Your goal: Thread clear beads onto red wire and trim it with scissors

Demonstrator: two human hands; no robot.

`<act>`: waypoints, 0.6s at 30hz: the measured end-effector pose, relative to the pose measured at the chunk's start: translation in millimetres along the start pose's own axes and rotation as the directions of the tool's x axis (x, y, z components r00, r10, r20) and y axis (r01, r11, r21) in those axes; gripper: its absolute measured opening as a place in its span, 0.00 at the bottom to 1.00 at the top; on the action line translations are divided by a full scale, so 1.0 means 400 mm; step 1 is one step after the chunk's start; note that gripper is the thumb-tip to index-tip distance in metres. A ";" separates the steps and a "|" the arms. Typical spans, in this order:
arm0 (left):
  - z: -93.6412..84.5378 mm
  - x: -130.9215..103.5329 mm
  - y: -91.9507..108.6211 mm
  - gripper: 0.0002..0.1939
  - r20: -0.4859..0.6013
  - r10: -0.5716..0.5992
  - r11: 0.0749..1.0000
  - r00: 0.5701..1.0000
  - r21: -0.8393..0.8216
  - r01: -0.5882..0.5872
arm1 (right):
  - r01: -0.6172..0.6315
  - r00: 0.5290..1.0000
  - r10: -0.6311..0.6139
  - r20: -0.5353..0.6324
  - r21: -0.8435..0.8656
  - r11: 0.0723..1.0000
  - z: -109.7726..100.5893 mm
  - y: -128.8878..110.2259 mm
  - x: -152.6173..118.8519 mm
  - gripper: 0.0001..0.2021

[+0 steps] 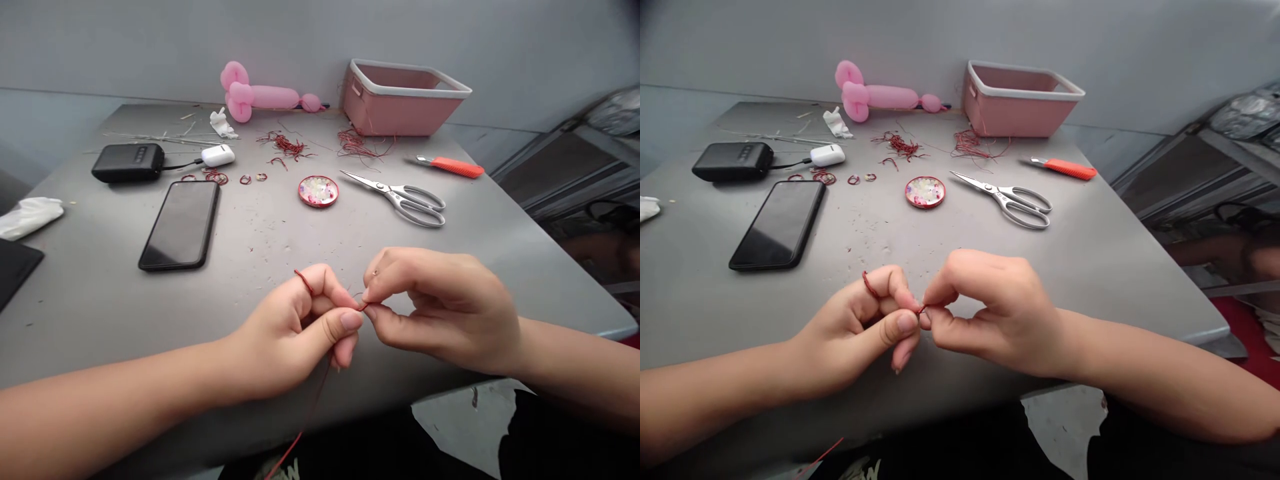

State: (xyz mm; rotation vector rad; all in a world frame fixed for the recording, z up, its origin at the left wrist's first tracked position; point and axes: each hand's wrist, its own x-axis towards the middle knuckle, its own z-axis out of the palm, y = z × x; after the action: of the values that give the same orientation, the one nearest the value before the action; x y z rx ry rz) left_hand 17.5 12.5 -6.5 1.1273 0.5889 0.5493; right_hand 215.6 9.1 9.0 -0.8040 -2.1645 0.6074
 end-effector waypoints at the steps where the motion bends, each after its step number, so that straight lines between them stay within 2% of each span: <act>1: 0.002 0.000 -0.001 0.14 0.015 -0.008 1.000 1.000 0.003 0.008 | 0.004 1.000 -0.004 -0.004 -0.021 1.000 0.003 -0.001 -0.003 0.06; 5: 0.007 0.002 -0.003 0.16 0.032 -0.024 1.000 0.999 -0.007 0.024 | 0.082 0.995 -0.090 -0.050 -0.149 0.985 0.013 -0.005 -0.013 0.07; 7: 0.005 0.004 -0.001 0.17 0.005 -0.012 0.999 1.000 -0.040 0.012 | 0.076 0.993 -0.088 -0.078 -0.138 0.988 0.012 -0.004 -0.011 0.07; 10: -0.003 0.010 0.001 0.17 -0.005 0.015 0.987 1.000 -0.159 -0.016 | -0.050 0.999 0.051 -0.018 0.088 0.995 0.001 0.002 0.004 0.05; 13: -0.014 0.016 0.001 0.15 0.071 -0.015 0.951 0.997 -0.308 0.036 | -0.248 0.967 0.204 0.150 0.385 0.889 -0.017 0.015 0.020 0.04; 16: -0.021 0.019 0.000 0.15 0.131 -0.052 0.918 0.990 -0.384 0.099 | -0.338 0.939 0.235 0.251 0.550 0.764 -0.026 0.027 0.027 0.05; 18: -0.021 0.019 -0.001 0.14 0.141 -0.059 0.909 0.988 -0.402 0.112 | -0.355 0.932 0.234 0.275 0.578 0.735 -0.026 0.032 0.026 0.04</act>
State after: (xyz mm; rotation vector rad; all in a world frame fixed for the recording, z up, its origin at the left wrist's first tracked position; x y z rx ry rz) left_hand 17.3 23.1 -10.5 0.7269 0.3869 0.4933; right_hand 222.7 27.2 12.4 -0.7376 -1.8011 1.5254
